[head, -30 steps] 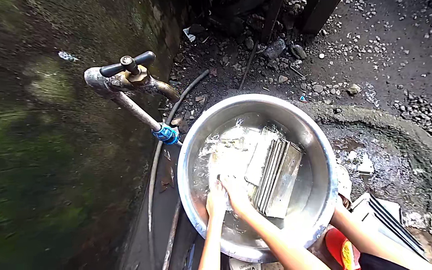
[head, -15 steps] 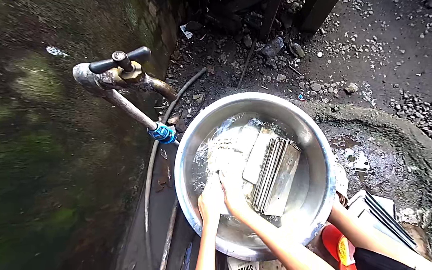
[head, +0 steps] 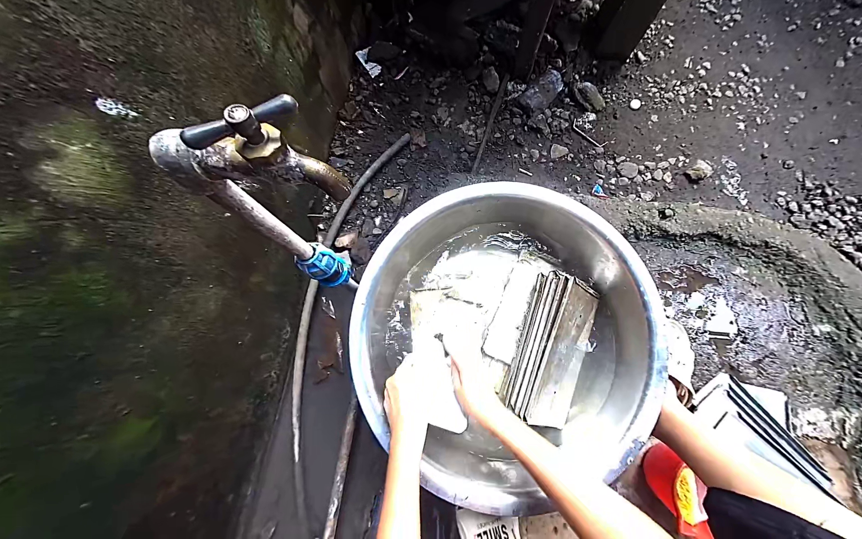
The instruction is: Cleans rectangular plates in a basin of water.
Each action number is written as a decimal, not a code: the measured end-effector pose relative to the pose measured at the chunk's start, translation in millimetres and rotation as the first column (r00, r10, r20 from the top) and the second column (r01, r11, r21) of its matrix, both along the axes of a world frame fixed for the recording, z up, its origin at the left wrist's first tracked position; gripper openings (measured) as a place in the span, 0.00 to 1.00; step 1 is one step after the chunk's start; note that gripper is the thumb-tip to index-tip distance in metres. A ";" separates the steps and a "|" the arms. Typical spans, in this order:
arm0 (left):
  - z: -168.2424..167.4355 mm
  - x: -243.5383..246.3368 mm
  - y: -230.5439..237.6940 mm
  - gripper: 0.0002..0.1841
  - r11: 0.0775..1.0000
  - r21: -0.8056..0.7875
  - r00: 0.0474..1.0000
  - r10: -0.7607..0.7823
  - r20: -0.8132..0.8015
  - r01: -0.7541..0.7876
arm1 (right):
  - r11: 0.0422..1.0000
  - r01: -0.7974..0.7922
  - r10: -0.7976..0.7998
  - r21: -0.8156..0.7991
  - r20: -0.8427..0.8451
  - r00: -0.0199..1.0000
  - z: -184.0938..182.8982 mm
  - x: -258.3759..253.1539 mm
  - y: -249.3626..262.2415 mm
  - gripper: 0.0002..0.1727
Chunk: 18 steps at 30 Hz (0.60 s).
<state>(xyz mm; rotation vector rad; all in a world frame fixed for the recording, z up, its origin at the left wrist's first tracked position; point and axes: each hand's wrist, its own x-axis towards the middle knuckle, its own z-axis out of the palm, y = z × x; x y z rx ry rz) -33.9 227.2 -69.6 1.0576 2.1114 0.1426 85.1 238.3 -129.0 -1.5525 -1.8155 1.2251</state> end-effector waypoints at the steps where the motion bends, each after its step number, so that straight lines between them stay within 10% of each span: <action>1: -2.2 0.8 -1.5 0.20 1.000 0.018 1.000 0.002 -0.004 -0.002 | 0.997 0.079 -0.080 0.016 0.040 0.996 -11.9 2.2 20.8 0.25; 7: 1.7 -3.1 3.8 0.20 1.000 0.029 0.999 -0.012 -0.034 0.013 | 0.899 0.433 -0.435 -0.067 -0.027 0.900 -7.7 -12.1 7.1 0.26; 11: 0.1 7.3 0.1 0.20 0.995 -0.086 0.992 -0.055 -0.112 0.045 | 0.970 0.218 -0.221 -0.107 -0.017 0.975 14.6 -7.7 -64.5 0.30; 18: -0.7 10.5 -4.0 0.20 0.983 -0.171 0.991 -0.084 -0.105 0.065 | 0.993 0.109 -0.094 -0.034 0.287 0.953 -29.1 4.5 55.5 0.26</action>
